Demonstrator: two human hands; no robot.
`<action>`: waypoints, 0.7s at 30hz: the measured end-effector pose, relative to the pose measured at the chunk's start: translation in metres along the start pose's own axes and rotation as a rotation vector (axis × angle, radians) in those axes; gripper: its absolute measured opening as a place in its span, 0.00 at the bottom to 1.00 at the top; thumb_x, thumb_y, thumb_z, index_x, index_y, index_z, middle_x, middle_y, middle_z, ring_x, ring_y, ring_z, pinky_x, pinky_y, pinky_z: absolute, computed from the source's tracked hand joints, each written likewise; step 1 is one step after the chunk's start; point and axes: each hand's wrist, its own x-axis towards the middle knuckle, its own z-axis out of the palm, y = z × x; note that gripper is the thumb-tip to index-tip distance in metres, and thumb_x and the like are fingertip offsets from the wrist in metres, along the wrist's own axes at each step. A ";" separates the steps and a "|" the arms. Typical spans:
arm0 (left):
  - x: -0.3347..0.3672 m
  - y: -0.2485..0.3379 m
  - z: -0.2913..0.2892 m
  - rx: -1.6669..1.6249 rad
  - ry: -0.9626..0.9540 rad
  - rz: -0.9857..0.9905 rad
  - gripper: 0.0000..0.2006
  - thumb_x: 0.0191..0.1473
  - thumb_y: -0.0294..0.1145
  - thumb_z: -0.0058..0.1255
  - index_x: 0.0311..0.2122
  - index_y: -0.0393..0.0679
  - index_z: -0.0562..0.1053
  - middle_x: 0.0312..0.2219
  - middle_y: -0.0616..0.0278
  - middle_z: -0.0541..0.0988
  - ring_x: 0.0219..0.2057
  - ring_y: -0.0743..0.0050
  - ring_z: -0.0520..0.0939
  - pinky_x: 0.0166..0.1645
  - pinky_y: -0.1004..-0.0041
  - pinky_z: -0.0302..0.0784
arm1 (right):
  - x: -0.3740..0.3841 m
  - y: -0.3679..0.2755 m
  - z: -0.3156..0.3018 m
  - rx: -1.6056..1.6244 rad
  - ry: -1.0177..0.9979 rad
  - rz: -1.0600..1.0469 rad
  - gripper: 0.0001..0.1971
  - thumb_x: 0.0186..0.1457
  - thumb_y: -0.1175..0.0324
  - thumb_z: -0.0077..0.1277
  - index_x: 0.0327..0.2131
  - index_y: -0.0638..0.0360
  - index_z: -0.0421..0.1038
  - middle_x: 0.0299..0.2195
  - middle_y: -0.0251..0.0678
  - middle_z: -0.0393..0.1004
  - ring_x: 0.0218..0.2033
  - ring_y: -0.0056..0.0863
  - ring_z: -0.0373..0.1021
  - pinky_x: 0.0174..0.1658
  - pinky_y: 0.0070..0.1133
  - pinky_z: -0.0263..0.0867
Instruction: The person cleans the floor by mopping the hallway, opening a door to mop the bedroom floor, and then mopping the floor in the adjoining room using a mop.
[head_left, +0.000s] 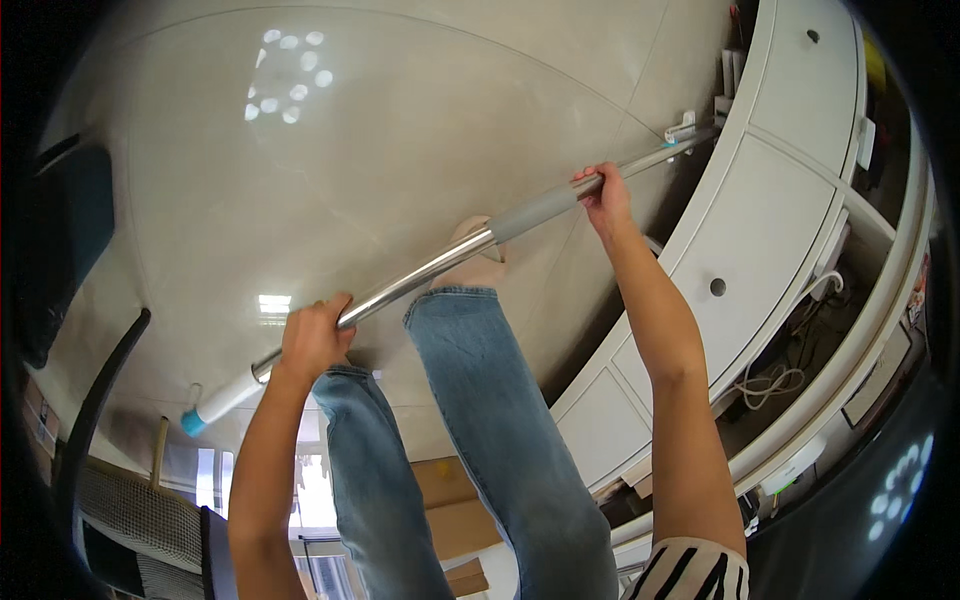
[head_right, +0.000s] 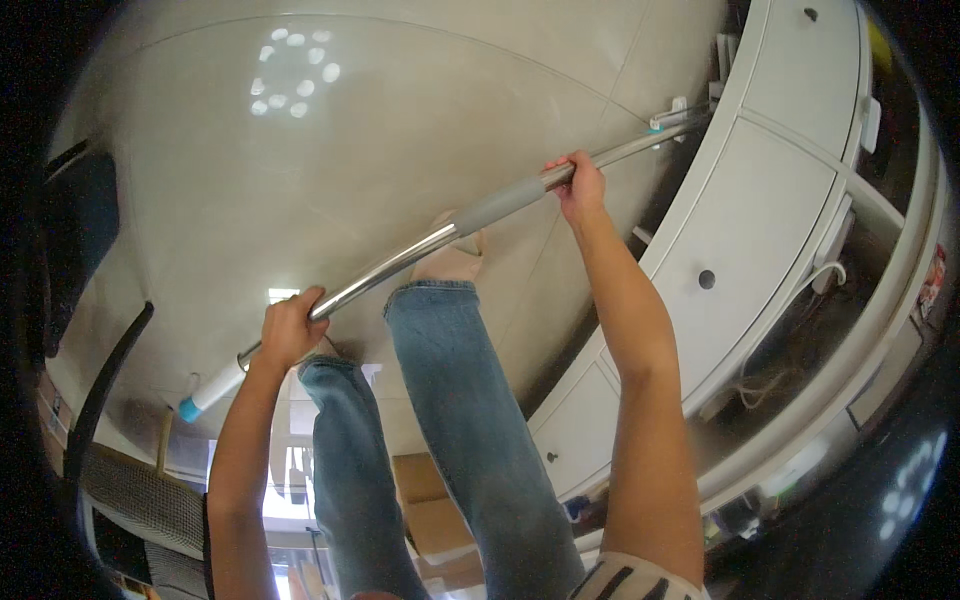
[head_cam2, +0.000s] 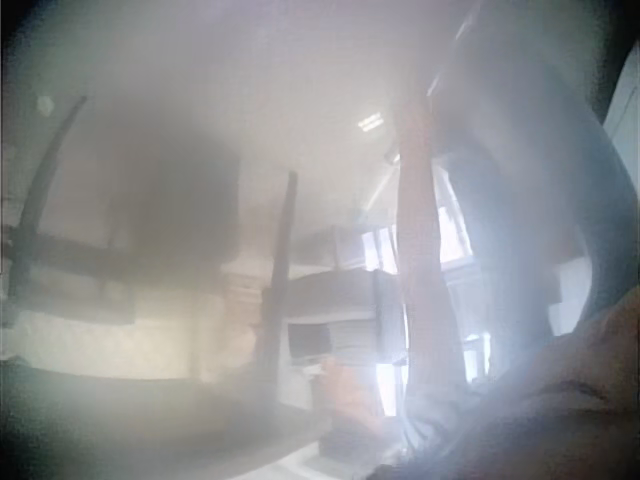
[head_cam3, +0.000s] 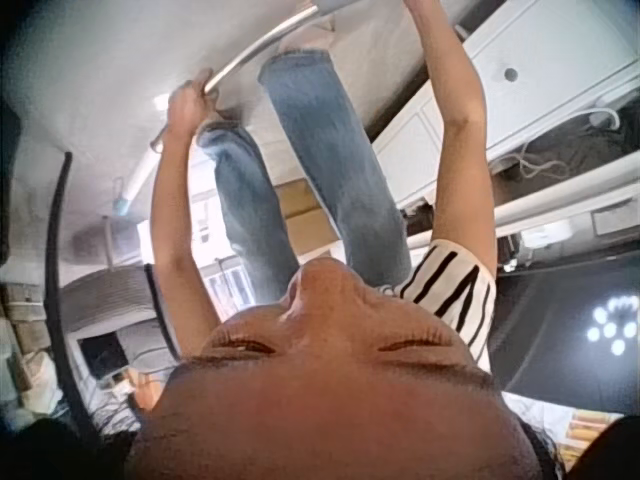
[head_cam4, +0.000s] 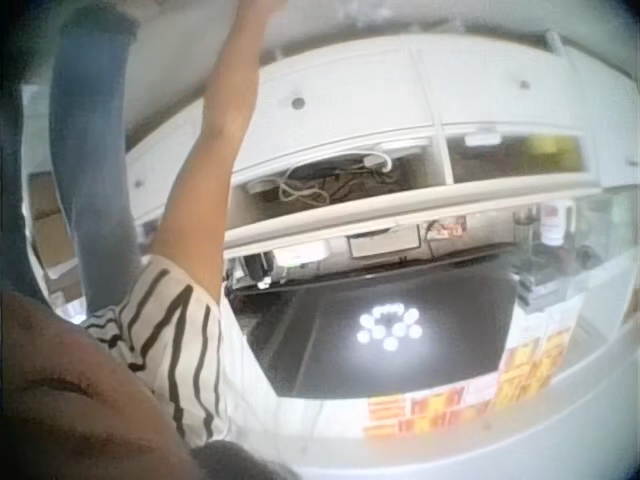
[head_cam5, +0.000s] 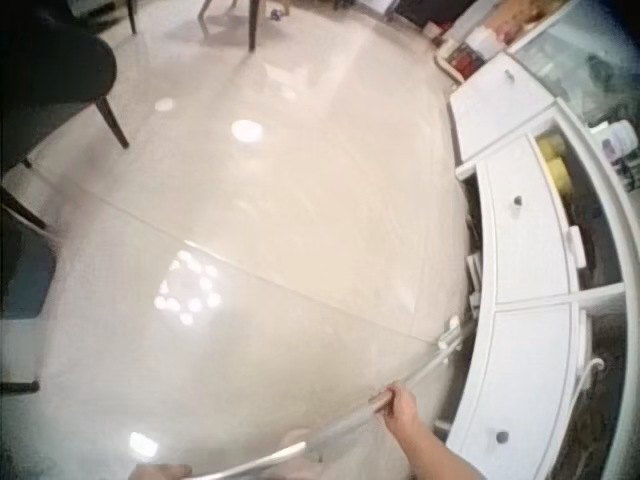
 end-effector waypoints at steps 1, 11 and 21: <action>0.006 0.004 -0.004 0.022 -0.022 0.034 0.15 0.30 0.26 0.49 0.30 0.46 0.65 0.17 0.53 0.70 0.20 0.54 0.72 0.25 0.64 0.66 | 0.002 0.002 -0.010 0.011 0.001 0.018 0.05 0.42 0.72 0.35 0.20 0.64 0.59 0.19 0.42 0.66 0.22 0.32 0.65 0.24 0.24 0.65; -0.124 -0.027 -0.029 0.185 -0.046 -0.148 0.10 0.29 0.25 0.48 0.24 0.47 0.65 0.16 0.58 0.70 0.20 0.57 0.72 0.24 0.64 0.66 | -0.091 0.077 -0.014 0.338 -0.212 0.506 0.03 0.40 0.74 0.41 0.21 0.59 0.58 0.21 0.39 0.65 0.30 0.36 0.64 0.36 0.33 0.61; -0.431 -0.090 -0.085 0.148 0.089 -0.553 0.08 0.22 0.23 0.45 0.16 0.41 0.63 0.07 0.57 0.61 0.09 0.54 0.63 0.14 0.69 0.59 | -0.288 0.168 0.126 0.247 -0.714 0.769 0.06 0.42 0.72 0.42 0.25 0.58 0.56 0.24 0.41 0.66 0.31 0.35 0.66 0.37 0.31 0.62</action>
